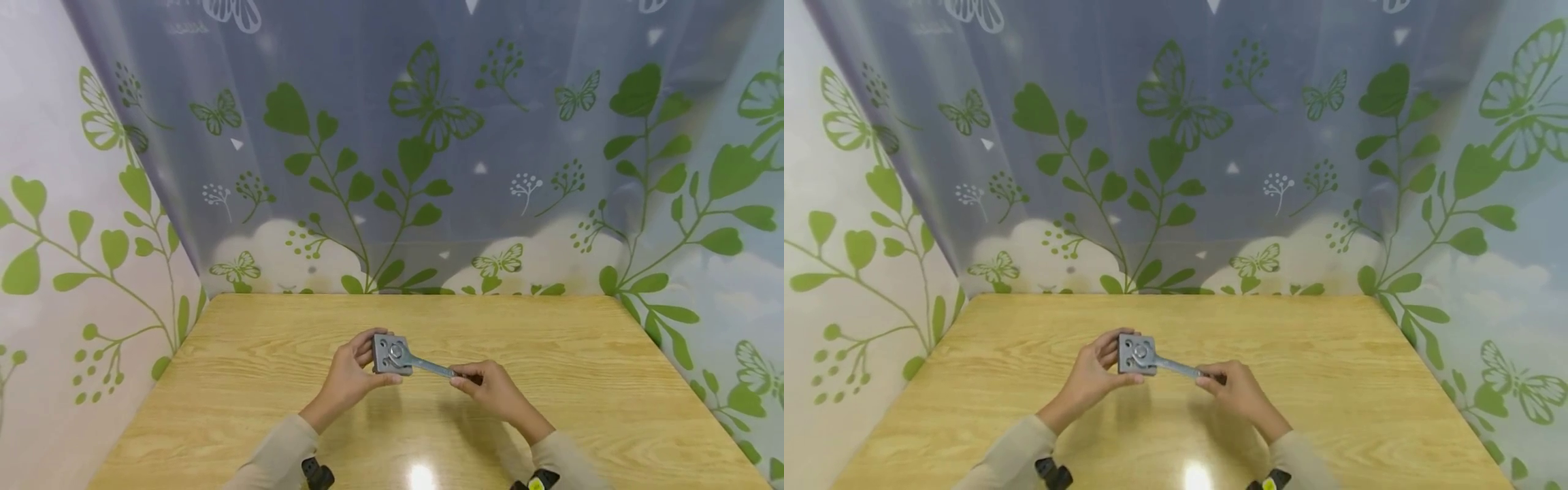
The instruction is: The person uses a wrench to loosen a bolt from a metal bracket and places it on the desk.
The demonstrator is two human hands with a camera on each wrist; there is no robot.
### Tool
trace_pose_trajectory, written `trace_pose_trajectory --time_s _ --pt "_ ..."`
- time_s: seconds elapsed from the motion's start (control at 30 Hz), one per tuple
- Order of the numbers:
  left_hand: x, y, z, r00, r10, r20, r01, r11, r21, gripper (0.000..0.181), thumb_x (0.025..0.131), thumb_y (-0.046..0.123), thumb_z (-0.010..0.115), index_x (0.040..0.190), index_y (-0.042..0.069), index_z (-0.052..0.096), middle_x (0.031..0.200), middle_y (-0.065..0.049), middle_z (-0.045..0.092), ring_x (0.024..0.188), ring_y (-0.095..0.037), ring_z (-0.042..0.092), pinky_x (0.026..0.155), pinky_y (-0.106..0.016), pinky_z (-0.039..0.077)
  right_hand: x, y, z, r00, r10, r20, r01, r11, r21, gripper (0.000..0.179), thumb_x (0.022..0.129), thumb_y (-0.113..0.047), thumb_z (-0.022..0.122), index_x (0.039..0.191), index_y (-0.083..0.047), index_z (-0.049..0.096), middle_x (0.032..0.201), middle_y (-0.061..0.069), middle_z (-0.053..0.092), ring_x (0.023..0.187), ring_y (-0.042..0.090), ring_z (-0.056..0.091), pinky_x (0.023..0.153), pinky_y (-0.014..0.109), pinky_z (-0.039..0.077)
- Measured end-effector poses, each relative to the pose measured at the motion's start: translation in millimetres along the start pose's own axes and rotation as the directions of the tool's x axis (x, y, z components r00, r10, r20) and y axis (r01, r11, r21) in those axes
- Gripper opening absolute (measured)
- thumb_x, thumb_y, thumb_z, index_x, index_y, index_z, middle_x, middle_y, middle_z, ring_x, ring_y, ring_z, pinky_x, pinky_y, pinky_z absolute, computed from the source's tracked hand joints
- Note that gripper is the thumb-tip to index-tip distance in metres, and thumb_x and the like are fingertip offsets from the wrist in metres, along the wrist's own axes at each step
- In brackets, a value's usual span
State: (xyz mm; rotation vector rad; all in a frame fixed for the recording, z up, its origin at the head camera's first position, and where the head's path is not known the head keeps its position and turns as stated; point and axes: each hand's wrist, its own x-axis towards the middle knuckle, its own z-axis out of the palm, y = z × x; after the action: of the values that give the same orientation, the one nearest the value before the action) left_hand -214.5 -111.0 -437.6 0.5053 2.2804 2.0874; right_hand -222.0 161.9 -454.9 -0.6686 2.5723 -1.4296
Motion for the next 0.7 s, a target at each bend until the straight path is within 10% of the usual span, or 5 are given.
trace_pose_trajectory --time_s 0.23,0.7 --pt "0.8 4.7 -2.5 0.992 0.006 0.13 -0.001 0.999 -0.038 0.08 0.068 0.007 0.084 0.138 0.003 0.045 0.138 -0.017 0.052 0.125 -0.028 0.053 0.095 -0.027 0.051 33.7 8 -35 0.974 -0.088 0.211 0.096 0.995 -0.024 0.032 0.095 -0.015 0.06 0.12 0.005 0.064 0.108 0.022 0.067 0.08 0.01 0.062 0.065 0.026 0.054" --pt "-4.5 3.6 4.9 0.951 0.013 0.31 -0.014 1.0 0.002 0.078 0.069 0.002 0.084 0.137 0.003 0.047 0.137 -0.016 0.054 0.122 -0.026 0.056 0.105 -0.035 0.044 88.9 -29 -78 0.855 -0.162 0.492 0.287 0.939 -0.189 0.021 0.086 -0.01 0.069 0.106 -0.005 0.073 0.1 0.005 0.072 0.092 0.015 0.064 0.08 0.033 0.056"
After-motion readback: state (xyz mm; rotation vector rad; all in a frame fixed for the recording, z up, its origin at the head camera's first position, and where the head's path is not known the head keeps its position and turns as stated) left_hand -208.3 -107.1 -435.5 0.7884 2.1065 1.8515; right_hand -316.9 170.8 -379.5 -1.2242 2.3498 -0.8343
